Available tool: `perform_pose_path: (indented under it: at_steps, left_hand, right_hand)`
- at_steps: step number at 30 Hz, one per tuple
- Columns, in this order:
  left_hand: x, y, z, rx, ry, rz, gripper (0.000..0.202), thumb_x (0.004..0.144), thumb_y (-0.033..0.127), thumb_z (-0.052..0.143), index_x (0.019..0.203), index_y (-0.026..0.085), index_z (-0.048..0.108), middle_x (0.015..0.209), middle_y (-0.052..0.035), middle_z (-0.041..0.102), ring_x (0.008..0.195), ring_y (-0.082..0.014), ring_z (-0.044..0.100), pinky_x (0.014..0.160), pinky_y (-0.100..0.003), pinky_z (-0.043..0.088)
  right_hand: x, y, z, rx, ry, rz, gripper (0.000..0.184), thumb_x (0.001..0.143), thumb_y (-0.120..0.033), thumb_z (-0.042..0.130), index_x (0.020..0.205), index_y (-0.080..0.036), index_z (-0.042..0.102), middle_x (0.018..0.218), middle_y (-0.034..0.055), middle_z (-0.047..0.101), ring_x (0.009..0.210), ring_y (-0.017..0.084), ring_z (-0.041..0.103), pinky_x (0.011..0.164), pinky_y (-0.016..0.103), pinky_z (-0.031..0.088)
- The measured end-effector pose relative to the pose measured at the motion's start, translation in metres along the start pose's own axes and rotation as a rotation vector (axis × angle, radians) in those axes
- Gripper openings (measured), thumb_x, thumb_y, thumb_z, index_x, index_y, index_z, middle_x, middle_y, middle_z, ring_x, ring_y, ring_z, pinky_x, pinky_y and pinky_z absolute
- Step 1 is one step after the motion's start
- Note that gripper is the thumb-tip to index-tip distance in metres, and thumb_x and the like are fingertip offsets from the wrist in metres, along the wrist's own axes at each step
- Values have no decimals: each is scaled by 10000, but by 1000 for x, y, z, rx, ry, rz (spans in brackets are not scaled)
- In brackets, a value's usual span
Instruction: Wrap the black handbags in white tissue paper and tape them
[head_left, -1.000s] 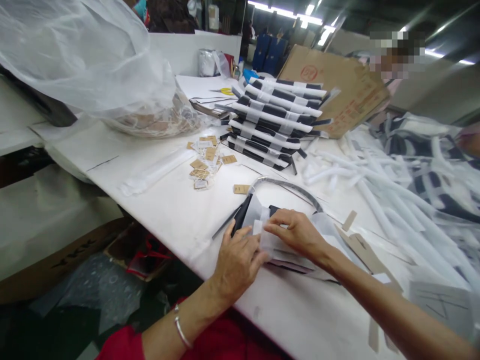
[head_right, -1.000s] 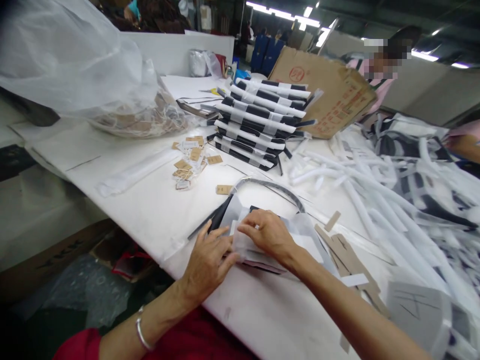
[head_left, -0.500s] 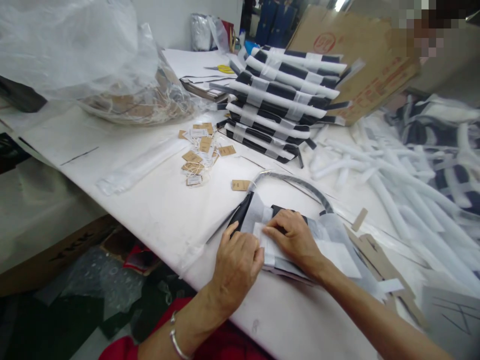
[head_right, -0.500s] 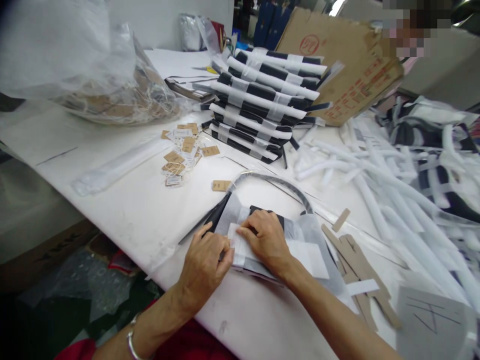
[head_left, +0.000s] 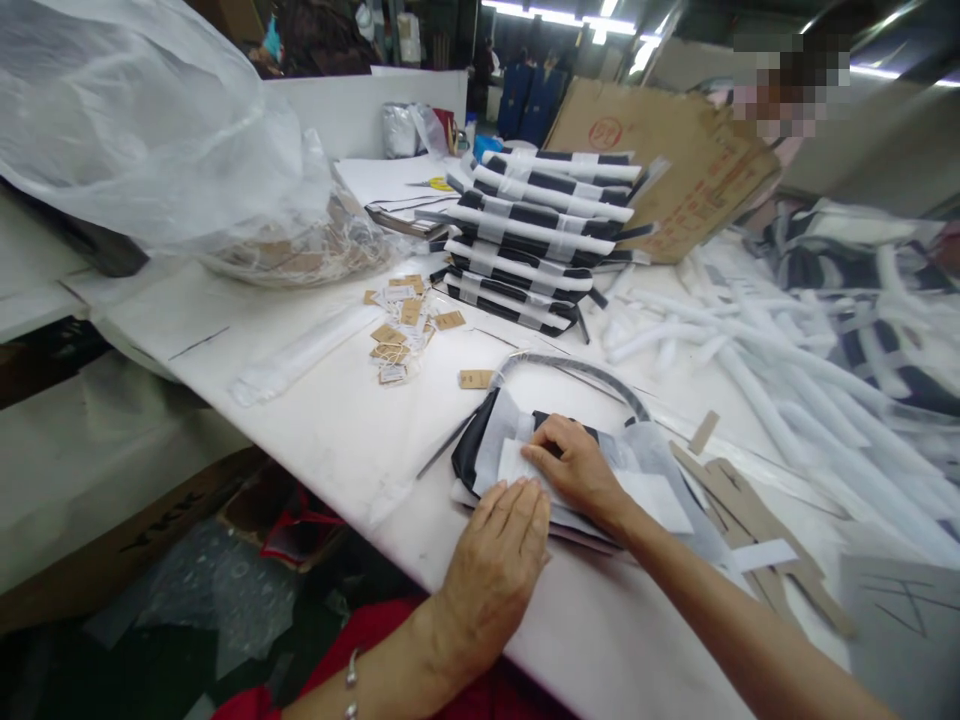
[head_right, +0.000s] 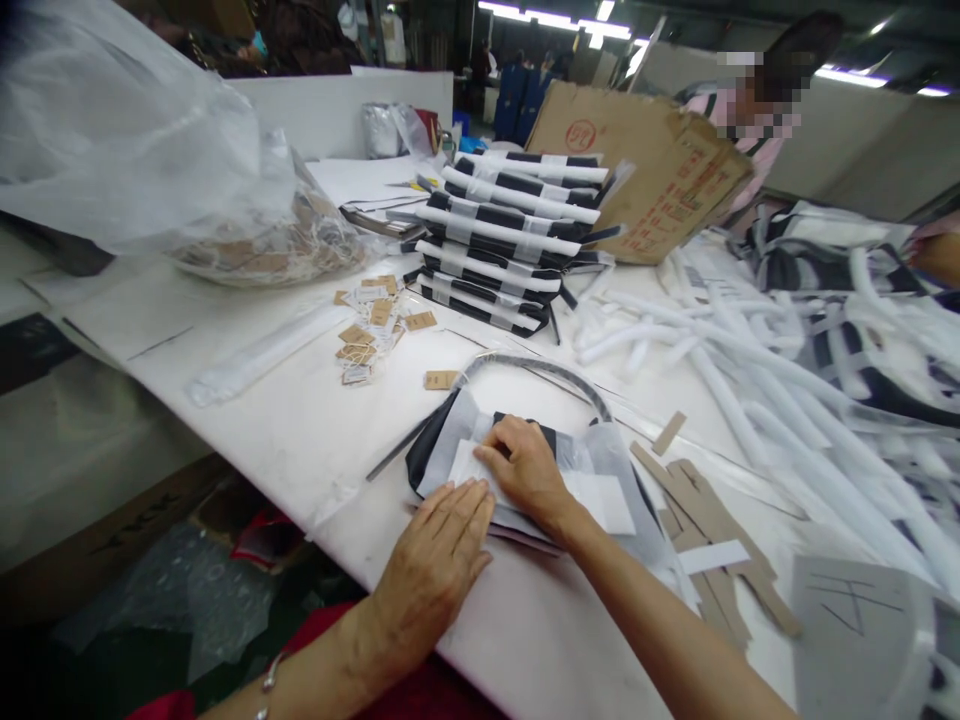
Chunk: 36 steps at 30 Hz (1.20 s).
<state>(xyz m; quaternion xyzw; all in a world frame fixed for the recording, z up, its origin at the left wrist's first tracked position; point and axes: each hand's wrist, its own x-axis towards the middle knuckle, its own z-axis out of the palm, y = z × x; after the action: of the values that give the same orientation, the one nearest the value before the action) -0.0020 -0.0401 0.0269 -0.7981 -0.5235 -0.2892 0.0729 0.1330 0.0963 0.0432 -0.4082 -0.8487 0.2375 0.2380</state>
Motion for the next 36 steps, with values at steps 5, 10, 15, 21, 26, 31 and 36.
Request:
perform_pose_path:
  at_steps: [5, 10, 15, 21, 26, 31, 36]
  left_hand:
    - [-3, -4, 0, 29, 2, -31, 380, 978, 230, 460, 1297, 41, 540, 1322, -183, 606, 1209, -268, 582, 1034, -390, 476]
    - [-4, -7, 5, 65, 10, 29, 345, 974, 175, 420, 1272, 75, 561, 1271, -149, 639, 1226, -282, 568, 1038, -421, 468]
    - [-3, -9, 8, 123, -2, 58, 362, 943, 89, 395, 1263, 71, 563, 1229, -151, 648, 1192, -275, 586, 1020, -410, 474]
    - [-6, -11, 11, 152, 4, 73, 421, 909, 76, 472, 1329, 81, 509, 1250, -157, 637, 1215, -271, 572, 1027, -426, 475]
    - [-6, -13, 10, 160, 32, 97, 439, 891, 43, 446, 1318, 102, 531, 1260, -153, 638, 1207, -261, 579, 1011, -420, 486]
    - [-5, -16, 7, 210, 81, 174, 444, 863, 16, 467, 1296, 66, 553, 1258, -191, 626, 1166, -305, 594, 977, -437, 483]
    - [0, -23, 12, 220, 117, 238, 413, 905, 100, 473, 1313, 63, 527, 1236, -214, 624, 1109, -341, 611, 907, -456, 499]
  right_hand:
    - [-1, -4, -1, -7, 13, 20, 184, 852, -223, 660, 691, -202, 575, 752, 5, 614, 744, 172, 545, 743, 329, 376]
    - [1, -5, -1, 5, 26, 55, 171, 805, -191, 715, 678, -189, 599, 738, -5, 621, 732, 160, 557, 746, 314, 384]
    - [8, -3, -2, 43, -18, 84, 135, 774, -169, 717, 675, -182, 626, 730, -7, 620, 690, 141, 556, 680, 278, 408]
    - [5, -31, -50, 132, 165, 121, 47, 805, -230, 665, 778, -195, 683, 786, 3, 683, 742, 160, 612, 734, 291, 464]
    - [-85, -38, -141, -33, 455, 294, 191, 816, -417, 657, 841, -235, 712, 838, 8, 715, 800, 197, 643, 796, 318, 469]
    - [-232, 5, -219, -335, 744, 783, 312, 741, -522, 635, 819, -233, 723, 769, 48, 719, 722, 241, 639, 710, 356, 464]
    - [-327, 43, -233, -230, 805, 1084, 247, 655, -462, 686, 652, -215, 686, 717, 64, 715, 780, 264, 655, 697, 345, 471]
